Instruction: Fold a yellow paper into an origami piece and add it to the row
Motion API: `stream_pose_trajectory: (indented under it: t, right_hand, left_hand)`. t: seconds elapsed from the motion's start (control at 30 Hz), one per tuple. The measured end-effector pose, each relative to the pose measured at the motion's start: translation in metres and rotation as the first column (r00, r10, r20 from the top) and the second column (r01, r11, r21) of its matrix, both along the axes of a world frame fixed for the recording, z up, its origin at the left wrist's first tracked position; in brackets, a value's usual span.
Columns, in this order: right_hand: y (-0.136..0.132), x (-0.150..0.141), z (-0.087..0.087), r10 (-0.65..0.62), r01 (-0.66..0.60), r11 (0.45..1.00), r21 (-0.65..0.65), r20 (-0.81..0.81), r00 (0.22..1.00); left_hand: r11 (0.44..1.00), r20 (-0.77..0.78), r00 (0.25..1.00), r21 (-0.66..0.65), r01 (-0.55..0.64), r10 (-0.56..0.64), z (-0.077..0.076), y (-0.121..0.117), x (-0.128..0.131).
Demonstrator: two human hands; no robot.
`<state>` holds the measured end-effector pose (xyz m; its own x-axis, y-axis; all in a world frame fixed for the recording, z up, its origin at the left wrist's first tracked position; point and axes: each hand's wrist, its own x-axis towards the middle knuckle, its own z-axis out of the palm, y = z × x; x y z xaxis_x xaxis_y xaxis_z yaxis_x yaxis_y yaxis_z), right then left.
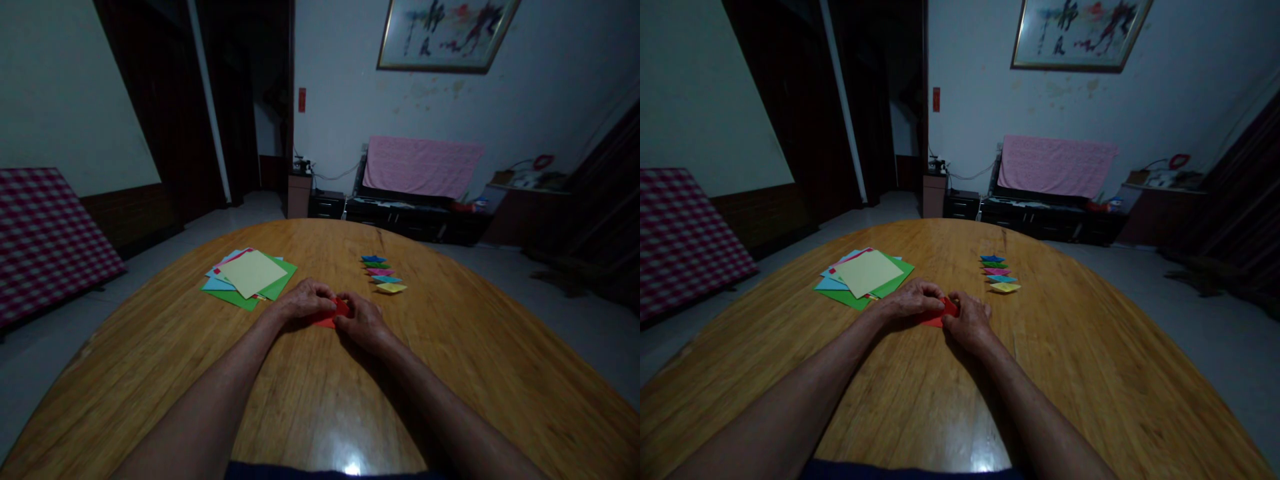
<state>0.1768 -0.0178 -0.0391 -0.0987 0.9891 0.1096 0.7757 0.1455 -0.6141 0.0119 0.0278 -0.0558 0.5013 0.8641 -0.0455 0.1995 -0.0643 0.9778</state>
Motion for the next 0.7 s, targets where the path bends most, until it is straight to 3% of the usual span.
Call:
stream_pose_trajectory:
  t: [0.37, 0.7]
  right_hand:
    - [0.0008, -0.0002, -0.0022, 0.024, -0.024, 0.999, 0.025, -0.030, 0.999]
    - [0.0009, -0.0001, -0.0010, 0.024, -0.024, 1.000, 0.011, -0.012, 1.000]
  left_hand:
    - [0.995, 0.163, 0.987, -0.094, 0.024, -0.009, 0.0004, -0.0027, 0.0033]
    - [0.992, -0.038, 0.998, 0.108, 0.060, -0.056, 0.0036, 0.0018, 0.0007]
